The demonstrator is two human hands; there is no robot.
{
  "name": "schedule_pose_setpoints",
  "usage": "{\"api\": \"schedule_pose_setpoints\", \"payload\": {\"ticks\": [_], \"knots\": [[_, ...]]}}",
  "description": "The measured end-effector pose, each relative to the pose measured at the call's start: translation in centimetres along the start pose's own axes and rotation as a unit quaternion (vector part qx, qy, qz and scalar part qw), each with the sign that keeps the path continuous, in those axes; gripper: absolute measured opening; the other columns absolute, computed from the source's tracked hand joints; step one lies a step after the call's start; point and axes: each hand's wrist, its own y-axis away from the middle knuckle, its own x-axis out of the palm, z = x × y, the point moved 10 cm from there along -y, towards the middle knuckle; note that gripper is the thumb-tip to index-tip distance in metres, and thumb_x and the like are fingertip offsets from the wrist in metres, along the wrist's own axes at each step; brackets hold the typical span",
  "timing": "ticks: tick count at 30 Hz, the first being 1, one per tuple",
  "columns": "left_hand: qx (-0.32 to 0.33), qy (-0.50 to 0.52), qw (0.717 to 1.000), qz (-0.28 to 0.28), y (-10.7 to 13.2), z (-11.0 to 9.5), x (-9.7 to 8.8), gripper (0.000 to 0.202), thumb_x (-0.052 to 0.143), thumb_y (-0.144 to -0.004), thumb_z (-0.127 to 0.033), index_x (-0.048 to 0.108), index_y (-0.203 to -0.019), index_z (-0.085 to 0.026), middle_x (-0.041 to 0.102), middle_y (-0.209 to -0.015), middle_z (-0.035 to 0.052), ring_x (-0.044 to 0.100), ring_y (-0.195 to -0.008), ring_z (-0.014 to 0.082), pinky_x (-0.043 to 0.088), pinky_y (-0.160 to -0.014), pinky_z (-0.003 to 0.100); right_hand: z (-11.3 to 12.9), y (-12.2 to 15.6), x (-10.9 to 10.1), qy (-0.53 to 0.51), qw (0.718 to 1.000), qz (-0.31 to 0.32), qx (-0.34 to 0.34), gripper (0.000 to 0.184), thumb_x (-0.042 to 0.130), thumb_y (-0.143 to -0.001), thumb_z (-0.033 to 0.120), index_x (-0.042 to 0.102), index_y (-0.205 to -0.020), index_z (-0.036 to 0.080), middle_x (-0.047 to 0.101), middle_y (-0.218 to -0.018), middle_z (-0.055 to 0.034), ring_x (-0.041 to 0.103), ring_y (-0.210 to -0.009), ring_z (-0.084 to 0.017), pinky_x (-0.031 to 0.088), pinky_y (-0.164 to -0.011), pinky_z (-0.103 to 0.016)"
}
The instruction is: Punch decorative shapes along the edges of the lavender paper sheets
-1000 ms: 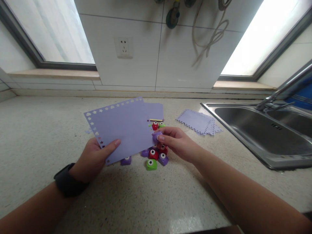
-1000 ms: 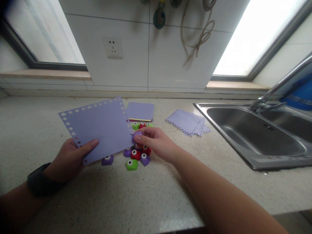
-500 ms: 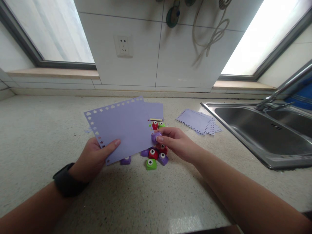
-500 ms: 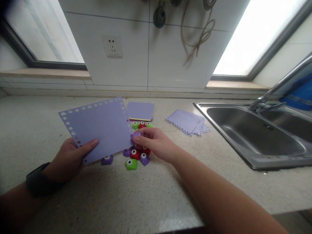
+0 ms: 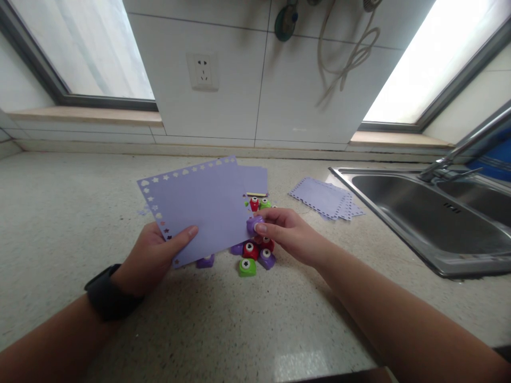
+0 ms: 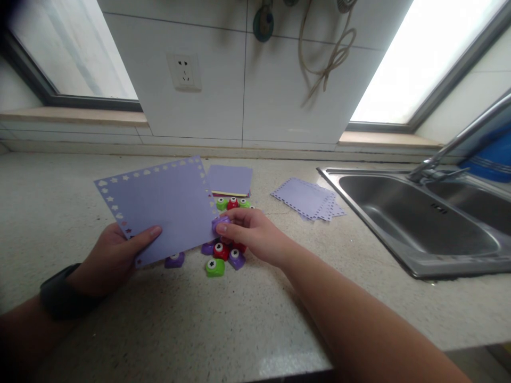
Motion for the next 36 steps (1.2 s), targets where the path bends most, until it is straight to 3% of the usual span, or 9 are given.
{"api": "schedule_pose_setpoints", "payload": {"ticks": [8,16,22,30,36], "knots": [[0.002,-0.011,1.0,-0.013,-0.05,0.22,-0.39,0.025,0.084,-0.079,-0.032,0.081,-0.103,-0.027,0.085,-0.114,0.0025,0.08,-0.105,0.0319,0.067,-0.092,0.04,0.28,-0.07,-0.55,-0.011,1.0,-0.01,-0.017,0.033,0.084,-0.084,0.047,0.076,-0.095,0.017,0.07,-0.083,-0.0032,0.06,-0.072,-0.013,0.047,-0.066,-0.028],[0.011,-0.009,1.0,-0.027,0.02,0.05,-0.6,0.027,0.088,-0.073,-0.032,0.08,-0.099,-0.027,0.085,-0.114,0.0028,0.08,-0.104,0.0325,0.068,-0.089,0.039,0.17,0.02,-0.62,-0.023,1.0,-0.015,-0.007,0.033,0.084,-0.084,0.047,0.076,-0.096,0.017,0.07,-0.083,-0.0034,0.063,-0.075,-0.014,0.049,-0.068,-0.028],[0.003,-0.006,1.0,-0.018,0.16,-0.03,-0.35,0.026,0.086,-0.077,-0.035,0.079,-0.1,-0.026,0.084,-0.117,0.0034,0.078,-0.11,0.0335,0.068,-0.087,0.039,0.25,0.03,-0.64,-0.021,1.0,-0.016,-0.01,0.036,0.084,-0.083,0.049,0.076,-0.097,0.017,0.071,-0.085,-0.0038,0.064,-0.077,-0.015,0.051,-0.07,-0.029],[0.01,-0.011,1.0,-0.016,0.16,-0.08,-0.4,0.029,0.085,-0.08,-0.038,0.08,-0.105,-0.025,0.084,-0.117,0.0057,0.079,-0.109,0.0349,0.068,-0.09,0.043,0.19,-0.03,-0.6,-0.02,1.0,-0.014,-0.011,0.034,0.085,-0.084,0.048,0.076,-0.095,0.017,0.07,-0.083,-0.0035,0.063,-0.075,-0.015,0.05,-0.069,-0.029],[0.012,-0.016,1.0,-0.012,0.21,-0.31,-0.33,0.026,0.086,-0.079,-0.038,0.08,-0.101,-0.027,0.084,-0.116,0.0041,0.08,-0.106,0.0327,0.066,-0.092,0.041,-0.02,-0.06,-0.25,0.0,1.0,0.003,-0.014,0.032,0.082,-0.088,0.048,0.074,-0.095,0.018,0.066,-0.081,-0.0023,0.057,-0.072,-0.013,0.046,-0.064,-0.028]]}}
